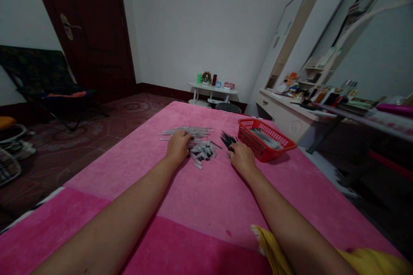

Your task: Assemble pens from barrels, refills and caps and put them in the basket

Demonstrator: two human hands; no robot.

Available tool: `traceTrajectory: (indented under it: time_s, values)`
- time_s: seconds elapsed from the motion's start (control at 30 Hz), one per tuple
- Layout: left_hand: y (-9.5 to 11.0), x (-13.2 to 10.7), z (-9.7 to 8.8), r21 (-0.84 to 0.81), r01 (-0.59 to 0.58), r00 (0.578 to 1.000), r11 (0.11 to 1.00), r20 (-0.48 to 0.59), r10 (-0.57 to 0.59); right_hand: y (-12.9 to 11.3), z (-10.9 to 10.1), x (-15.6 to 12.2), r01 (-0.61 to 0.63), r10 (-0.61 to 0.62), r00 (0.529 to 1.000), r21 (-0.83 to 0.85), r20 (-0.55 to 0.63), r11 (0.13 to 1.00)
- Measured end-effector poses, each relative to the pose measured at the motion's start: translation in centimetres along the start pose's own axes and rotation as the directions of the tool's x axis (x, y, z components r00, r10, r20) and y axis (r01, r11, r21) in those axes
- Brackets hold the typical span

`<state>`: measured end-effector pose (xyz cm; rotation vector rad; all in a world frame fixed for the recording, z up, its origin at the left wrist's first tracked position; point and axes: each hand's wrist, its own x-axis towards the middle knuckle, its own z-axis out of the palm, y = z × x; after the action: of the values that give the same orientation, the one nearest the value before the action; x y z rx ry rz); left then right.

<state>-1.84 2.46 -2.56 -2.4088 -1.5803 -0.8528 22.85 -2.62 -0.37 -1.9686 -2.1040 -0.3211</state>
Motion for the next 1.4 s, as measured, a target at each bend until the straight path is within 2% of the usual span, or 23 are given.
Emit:
traceTrajectory:
  time_s: [0.3,0.6,0.9,1.2,1.4]
  values:
    - [0.6,-0.1,0.0,-0.066,-0.003,1.000,0.998,-0.004,0.003,-0.6,0.8,-0.2,-0.028,0.029,1.000,0.041,-0.010,0.999]
    - [0.9,-0.1,0.0,-0.144,-0.011,1.000,0.990,-0.012,0.010,-2.2,1.2,-0.6,-0.064,0.062,0.997,-0.040,-0.049,0.997]
    - [0.5,-0.1,0.3,-0.148,-0.002,0.999,0.989,-0.037,-0.004,-1.2,1.2,-0.5,-0.076,0.082,0.981,0.042,-0.174,0.996]
    - [-0.1,-0.1,0.4,-0.142,0.071,0.994,0.987,-0.069,-0.082,-0.7,1.0,-0.3,-0.025,0.043,0.992,0.147,-0.121,0.989]
    - [-0.1,-0.1,0.4,-0.127,0.055,0.995,0.990,-0.074,-0.065,-0.6,1.0,-0.3,-0.001,0.021,0.991,0.152,-0.129,0.988]
